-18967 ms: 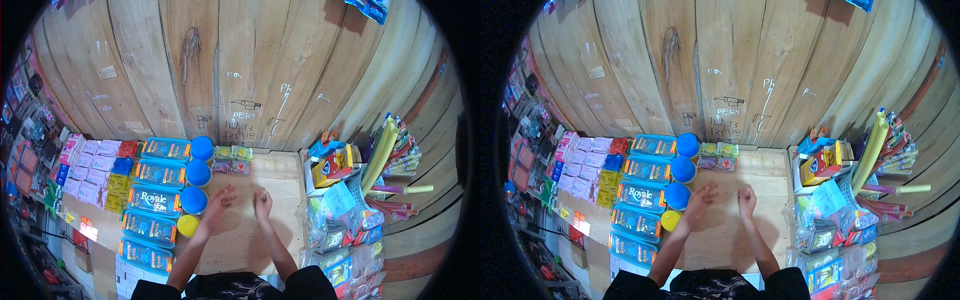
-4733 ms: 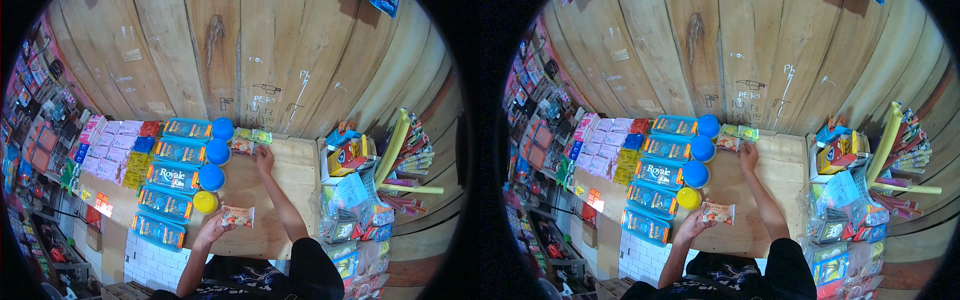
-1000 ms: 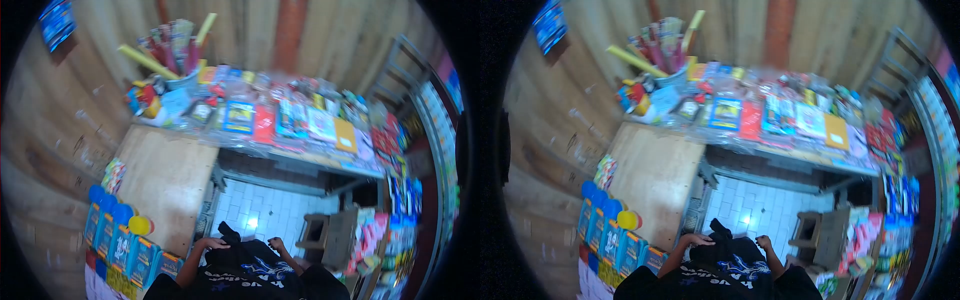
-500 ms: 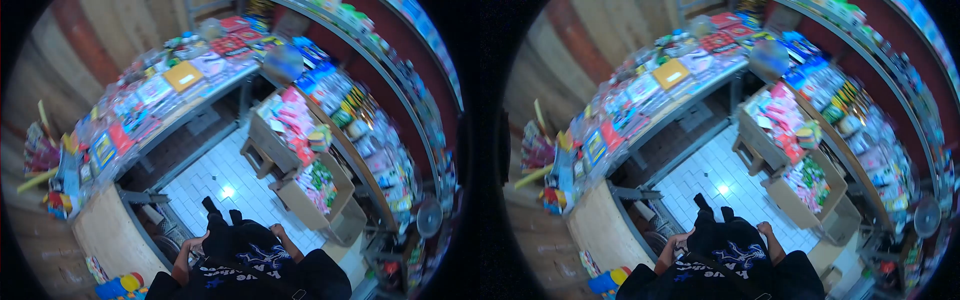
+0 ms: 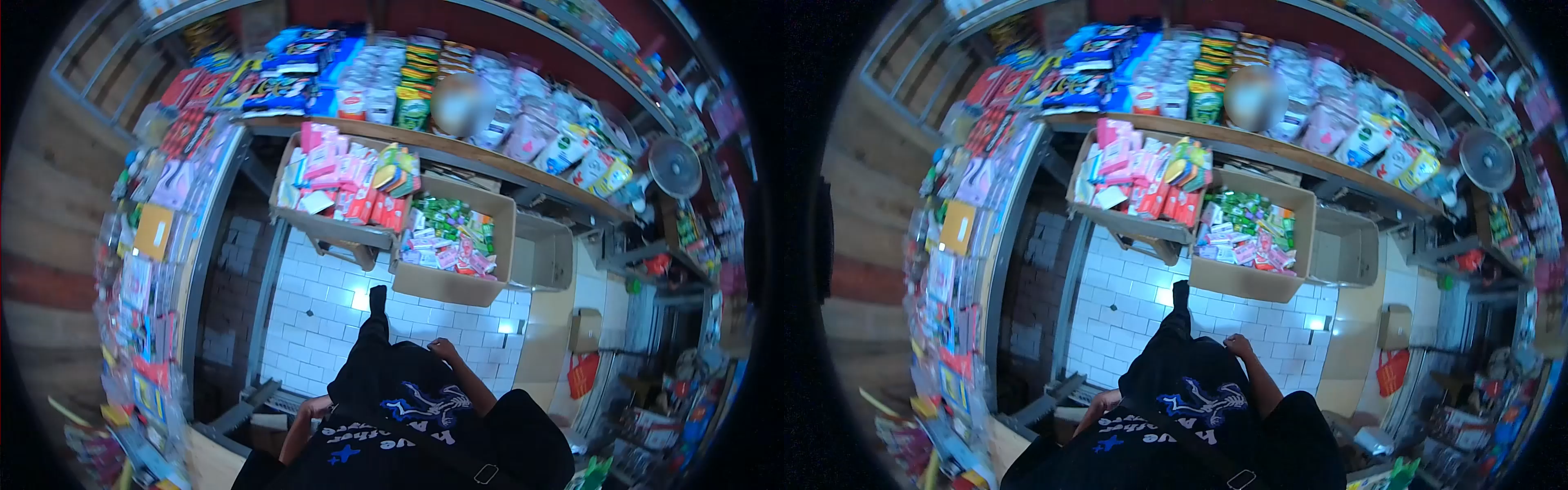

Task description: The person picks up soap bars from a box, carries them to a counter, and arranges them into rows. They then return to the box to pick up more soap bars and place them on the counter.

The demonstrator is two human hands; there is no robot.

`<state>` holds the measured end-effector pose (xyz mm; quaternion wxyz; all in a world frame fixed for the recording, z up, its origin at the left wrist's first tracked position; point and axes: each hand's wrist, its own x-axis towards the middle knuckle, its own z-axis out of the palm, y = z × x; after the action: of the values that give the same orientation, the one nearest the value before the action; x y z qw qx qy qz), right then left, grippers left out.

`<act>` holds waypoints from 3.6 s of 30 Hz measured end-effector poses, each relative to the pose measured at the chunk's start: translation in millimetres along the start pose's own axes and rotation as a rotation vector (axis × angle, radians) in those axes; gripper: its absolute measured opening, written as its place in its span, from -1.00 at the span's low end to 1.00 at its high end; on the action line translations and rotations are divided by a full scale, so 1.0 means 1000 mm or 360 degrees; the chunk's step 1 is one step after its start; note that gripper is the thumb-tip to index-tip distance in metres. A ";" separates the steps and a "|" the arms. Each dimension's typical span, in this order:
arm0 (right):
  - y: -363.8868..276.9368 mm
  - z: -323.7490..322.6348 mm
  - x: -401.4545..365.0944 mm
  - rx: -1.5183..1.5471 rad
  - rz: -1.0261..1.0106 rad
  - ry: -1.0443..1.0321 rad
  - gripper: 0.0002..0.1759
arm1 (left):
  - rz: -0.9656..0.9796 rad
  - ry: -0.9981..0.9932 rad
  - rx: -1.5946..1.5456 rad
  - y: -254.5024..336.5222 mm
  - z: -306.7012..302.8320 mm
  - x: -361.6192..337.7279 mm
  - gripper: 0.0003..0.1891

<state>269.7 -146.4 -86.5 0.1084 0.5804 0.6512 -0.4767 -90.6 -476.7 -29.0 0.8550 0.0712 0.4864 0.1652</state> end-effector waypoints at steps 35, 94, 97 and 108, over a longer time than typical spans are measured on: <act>-0.044 -0.282 0.129 -0.0102 -0.0366 0.0980 -0.67 | 0.0105 0.0732 0.0396 0.364 0.087 0.075 -0.27; -0.158 -0.240 0.221 -0.0823 -0.1091 -0.0053 -0.54 | 0.0498 0.0904 0.0049 0.440 0.175 0.109 -0.43; -0.166 -0.209 0.243 -0.0955 -0.1218 -0.0091 -0.47 | 0.0462 0.0903 0.0023 0.429 0.174 0.101 -0.41; -0.166 -0.145 0.286 -0.1070 -0.0938 -0.0260 -0.62 | 0.0486 0.1020 -0.0189 0.411 0.180 0.083 -0.38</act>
<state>100.3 169.7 -126.8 0.2016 0.2632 0.8966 -0.2936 14.9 -55.7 112.8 0.6273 0.0377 0.7030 0.3330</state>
